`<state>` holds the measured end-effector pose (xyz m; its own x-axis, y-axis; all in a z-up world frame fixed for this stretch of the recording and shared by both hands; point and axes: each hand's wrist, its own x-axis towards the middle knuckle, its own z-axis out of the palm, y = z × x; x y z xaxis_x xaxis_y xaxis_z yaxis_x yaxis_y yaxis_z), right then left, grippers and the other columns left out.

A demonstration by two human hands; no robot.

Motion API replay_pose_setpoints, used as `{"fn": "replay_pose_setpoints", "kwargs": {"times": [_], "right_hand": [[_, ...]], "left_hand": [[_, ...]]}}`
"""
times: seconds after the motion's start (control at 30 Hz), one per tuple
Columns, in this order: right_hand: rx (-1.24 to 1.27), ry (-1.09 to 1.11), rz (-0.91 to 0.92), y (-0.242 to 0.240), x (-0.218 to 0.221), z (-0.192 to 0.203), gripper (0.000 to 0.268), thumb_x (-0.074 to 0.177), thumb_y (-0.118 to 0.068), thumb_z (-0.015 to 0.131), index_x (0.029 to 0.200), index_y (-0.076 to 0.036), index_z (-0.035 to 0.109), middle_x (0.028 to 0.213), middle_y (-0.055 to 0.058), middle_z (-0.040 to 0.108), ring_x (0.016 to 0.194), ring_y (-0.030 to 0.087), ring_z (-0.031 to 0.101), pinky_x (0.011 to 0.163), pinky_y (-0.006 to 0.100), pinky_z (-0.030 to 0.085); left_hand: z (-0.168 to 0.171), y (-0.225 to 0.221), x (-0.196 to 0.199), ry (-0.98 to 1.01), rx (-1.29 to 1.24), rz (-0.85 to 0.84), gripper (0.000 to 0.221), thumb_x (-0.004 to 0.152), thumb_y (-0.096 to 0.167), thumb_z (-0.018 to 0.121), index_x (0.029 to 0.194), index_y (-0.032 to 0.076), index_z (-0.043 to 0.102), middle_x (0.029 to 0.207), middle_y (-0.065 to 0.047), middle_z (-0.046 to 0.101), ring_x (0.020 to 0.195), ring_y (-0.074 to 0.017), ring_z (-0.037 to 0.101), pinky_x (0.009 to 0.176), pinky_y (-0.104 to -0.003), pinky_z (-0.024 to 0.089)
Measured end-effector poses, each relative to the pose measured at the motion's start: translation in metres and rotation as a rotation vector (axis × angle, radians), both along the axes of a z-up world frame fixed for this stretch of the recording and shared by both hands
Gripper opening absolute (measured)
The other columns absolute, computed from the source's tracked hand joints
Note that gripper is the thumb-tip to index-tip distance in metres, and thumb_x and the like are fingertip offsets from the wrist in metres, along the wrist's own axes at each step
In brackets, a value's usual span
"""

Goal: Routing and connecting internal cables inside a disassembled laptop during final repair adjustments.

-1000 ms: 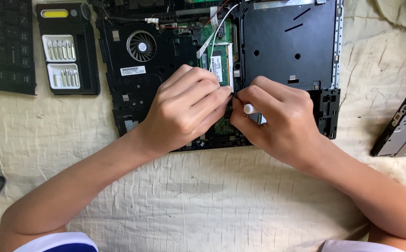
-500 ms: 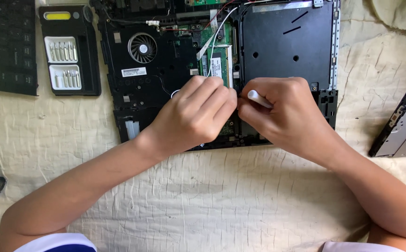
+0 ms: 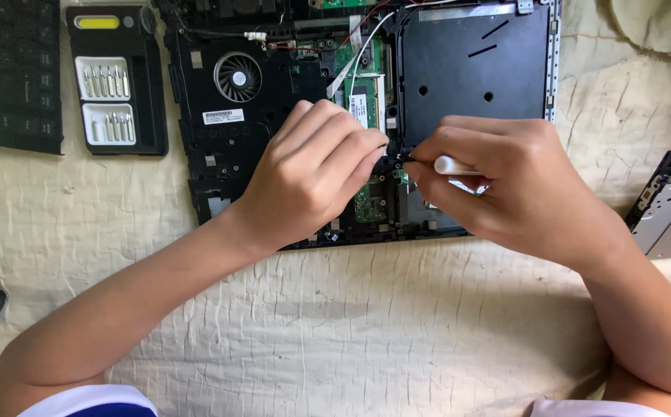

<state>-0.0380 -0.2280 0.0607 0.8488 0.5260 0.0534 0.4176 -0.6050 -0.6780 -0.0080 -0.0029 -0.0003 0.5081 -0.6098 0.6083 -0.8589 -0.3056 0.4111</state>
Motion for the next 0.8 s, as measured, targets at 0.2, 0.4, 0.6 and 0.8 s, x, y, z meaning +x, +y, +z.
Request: {"fn": "replay_pose_setpoints", "kwargs": {"times": [0.2, 0.4, 0.6, 0.8], "right_hand": [[0.038, 0.030, 0.089, 0.001, 0.000, -0.004, 0.001, 0.098, 0.003, 0.066, 0.097, 0.004, 0.066, 0.078, 0.008, 0.059, 0.058, 0.021, 0.049, 0.057, 0.033, 0.039], [0.027, -0.016, 0.109, 0.003, -0.002, -0.010, 0.002, 0.099, 0.004, 0.065, 0.099, 0.004, 0.064, 0.081, 0.009, 0.059, 0.057, 0.022, 0.049, 0.053, 0.033, 0.037], [0.027, -0.025, 0.084, 0.004, -0.003, -0.014, 0.007, 0.099, 0.006, 0.065, 0.093, 0.004, 0.062, 0.081, 0.010, 0.058, 0.057, 0.022, 0.046, 0.051, 0.033, 0.036], [0.064, -0.066, 0.002, 0.013, -0.008, -0.017, 0.012, 0.099, 0.004, 0.066, 0.087, 0.003, 0.064, 0.071, 0.007, 0.055, 0.052, 0.017, 0.042, 0.048, 0.031, 0.033]], "left_hand": [[0.006, 0.002, 0.006, 0.429, -0.261, -0.186, 0.010, 0.103, 0.000, 0.063, 0.101, -0.008, 0.067, 0.094, -0.017, 0.069, 0.084, -0.0303, 0.063, 0.082, -0.040, 0.049], [0.004, 0.005, 0.009, 0.514, -0.236, -0.276, 0.006, 0.102, -0.003, 0.063, 0.103, -0.008, 0.067, 0.090, -0.015, 0.064, 0.080, -0.0277, 0.060, 0.075, -0.035, 0.050], [0.001, 0.004, 0.007, 0.298, -0.183, -0.259, 0.003, 0.102, -0.006, 0.064, 0.103, -0.009, 0.064, 0.088, -0.018, 0.061, 0.077, -0.0314, 0.055, 0.073, -0.040, 0.044], [0.004, 0.005, 0.004, 0.124, -0.149, -0.213, 0.007, 0.103, -0.006, 0.061, 0.100, -0.011, 0.064, 0.086, -0.019, 0.060, 0.075, -0.0313, 0.057, 0.070, -0.040, 0.045]]}}
